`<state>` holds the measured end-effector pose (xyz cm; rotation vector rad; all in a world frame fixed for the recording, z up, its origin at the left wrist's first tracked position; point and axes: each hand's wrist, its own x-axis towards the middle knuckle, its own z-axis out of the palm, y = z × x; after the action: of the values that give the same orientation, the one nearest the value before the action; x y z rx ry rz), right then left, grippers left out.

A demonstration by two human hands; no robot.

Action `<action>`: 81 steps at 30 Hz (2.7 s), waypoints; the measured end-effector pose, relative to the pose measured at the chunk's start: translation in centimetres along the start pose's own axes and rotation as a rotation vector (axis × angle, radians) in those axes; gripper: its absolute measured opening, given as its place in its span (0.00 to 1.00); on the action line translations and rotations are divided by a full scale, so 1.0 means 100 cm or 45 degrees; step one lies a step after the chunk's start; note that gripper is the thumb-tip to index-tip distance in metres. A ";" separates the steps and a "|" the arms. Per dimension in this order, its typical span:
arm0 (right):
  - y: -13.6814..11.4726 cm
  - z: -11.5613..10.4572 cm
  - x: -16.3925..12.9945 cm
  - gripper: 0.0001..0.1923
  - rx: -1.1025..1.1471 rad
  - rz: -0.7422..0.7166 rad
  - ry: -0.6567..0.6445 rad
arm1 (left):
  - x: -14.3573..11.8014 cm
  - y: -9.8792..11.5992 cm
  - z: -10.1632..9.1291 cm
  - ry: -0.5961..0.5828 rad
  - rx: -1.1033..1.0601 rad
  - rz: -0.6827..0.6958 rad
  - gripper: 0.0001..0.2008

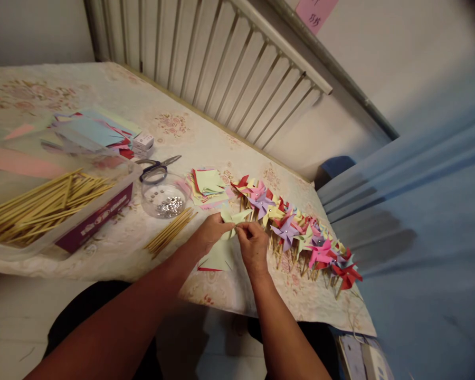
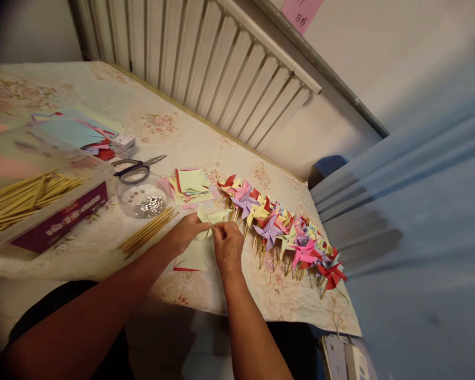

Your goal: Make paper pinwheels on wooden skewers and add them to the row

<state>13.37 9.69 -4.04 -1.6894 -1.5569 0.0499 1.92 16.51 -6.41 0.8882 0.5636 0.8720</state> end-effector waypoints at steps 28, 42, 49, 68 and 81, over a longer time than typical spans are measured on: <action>0.006 0.010 0.011 0.06 0.171 0.295 -0.075 | 0.003 0.005 -0.004 0.214 0.959 0.187 0.02; 0.006 0.015 0.013 0.07 0.191 0.317 -0.076 | 0.005 0.006 -0.007 0.236 1.031 0.152 0.03; 0.001 0.005 0.013 0.08 -0.157 -0.056 -0.148 | 0.006 0.006 -0.007 0.254 1.079 0.114 0.03; 0.004 0.012 0.016 0.08 -0.064 0.040 -0.127 | 0.007 0.007 -0.008 0.275 1.026 0.123 0.02; 0.003 0.012 0.019 0.07 0.011 0.086 -0.118 | 0.009 0.003 -0.010 0.264 0.912 0.160 0.02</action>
<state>13.45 11.97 -4.03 -1.7543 -1.5642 0.1717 1.51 17.84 -6.73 1.5006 1.0433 0.8905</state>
